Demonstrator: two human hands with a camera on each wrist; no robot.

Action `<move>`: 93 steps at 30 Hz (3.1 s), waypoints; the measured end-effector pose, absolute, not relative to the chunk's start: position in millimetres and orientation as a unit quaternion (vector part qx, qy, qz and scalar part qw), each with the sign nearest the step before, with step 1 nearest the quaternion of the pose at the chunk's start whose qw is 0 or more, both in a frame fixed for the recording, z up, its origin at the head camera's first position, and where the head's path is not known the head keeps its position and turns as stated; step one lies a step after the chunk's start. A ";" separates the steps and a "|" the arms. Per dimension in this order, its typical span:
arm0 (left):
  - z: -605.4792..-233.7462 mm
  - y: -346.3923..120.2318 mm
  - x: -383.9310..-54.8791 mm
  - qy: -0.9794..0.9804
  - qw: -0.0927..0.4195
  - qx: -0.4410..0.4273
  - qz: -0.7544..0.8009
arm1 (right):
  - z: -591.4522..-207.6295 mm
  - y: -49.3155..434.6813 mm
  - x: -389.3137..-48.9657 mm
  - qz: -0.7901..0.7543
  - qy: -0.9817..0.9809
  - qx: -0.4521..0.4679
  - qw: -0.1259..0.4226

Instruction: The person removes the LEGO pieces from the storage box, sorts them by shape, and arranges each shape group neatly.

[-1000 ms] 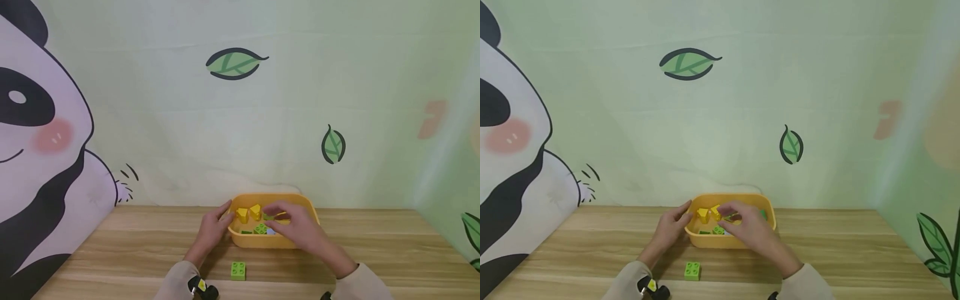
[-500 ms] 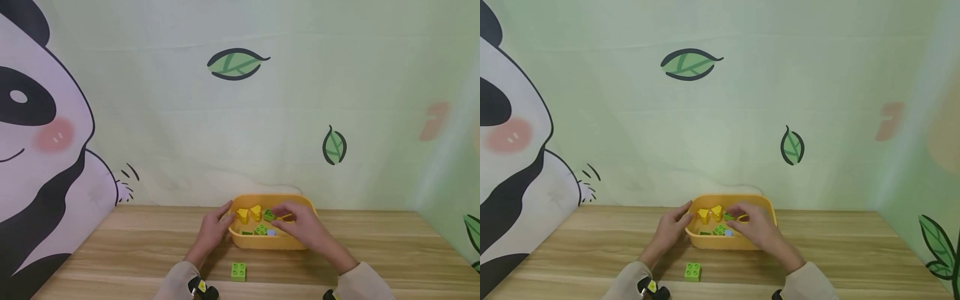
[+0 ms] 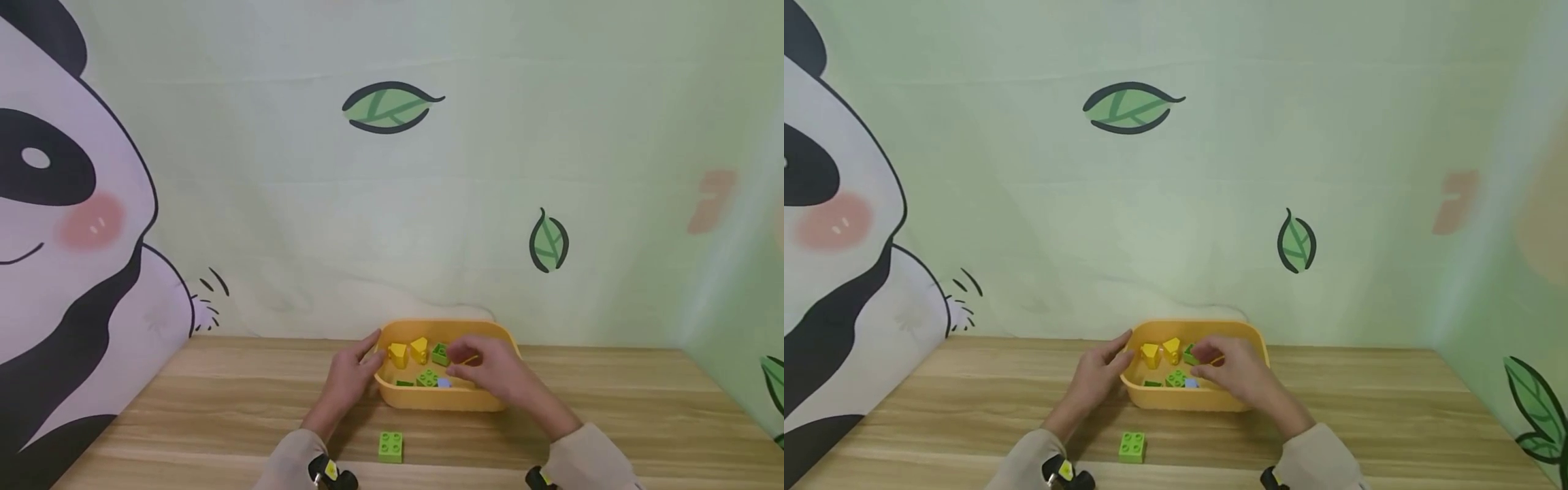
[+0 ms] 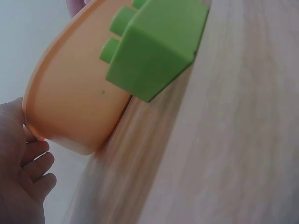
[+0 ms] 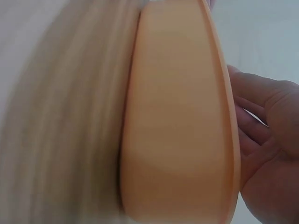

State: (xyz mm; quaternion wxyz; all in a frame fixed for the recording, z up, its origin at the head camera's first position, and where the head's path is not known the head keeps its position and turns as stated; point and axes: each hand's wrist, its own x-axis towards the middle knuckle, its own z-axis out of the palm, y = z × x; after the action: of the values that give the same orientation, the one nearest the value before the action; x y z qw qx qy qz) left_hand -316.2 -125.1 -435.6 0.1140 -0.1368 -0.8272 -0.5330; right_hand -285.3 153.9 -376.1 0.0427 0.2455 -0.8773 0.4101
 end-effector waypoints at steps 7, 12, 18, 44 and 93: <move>-435.4 -124.6 -315.3 -0.828 0.115 -0.136 -0.531 | -376.5 151.1 -294.8 0.379 -0.889 0.256 0.016; -434.7 -124.9 -314.8 -0.831 0.114 -0.133 -0.529 | -381.2 147.6 -300.9 0.363 -0.899 0.245 0.000; -434.6 -125.1 -314.6 -0.829 0.111 -0.133 -0.532 | -384.9 144.4 -304.8 0.345 -0.908 0.237 -0.030; -434.6 -124.8 -313.5 -0.831 0.108 -0.127 -0.530 | -386.9 146.4 -305.3 0.348 -0.908 0.227 -0.045; -437.2 -123.6 -315.8 -0.835 0.116 -0.126 -0.523 | -369.9 153.2 -296.5 0.417 -0.874 0.240 0.063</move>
State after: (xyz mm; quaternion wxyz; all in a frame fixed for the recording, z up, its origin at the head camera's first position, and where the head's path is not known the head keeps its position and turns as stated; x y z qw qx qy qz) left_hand -315.8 -123.6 -437.2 0.1159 -0.1265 -0.8348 -0.5232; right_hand -296.5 153.2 -369.9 0.0630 0.2397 -0.8744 0.4170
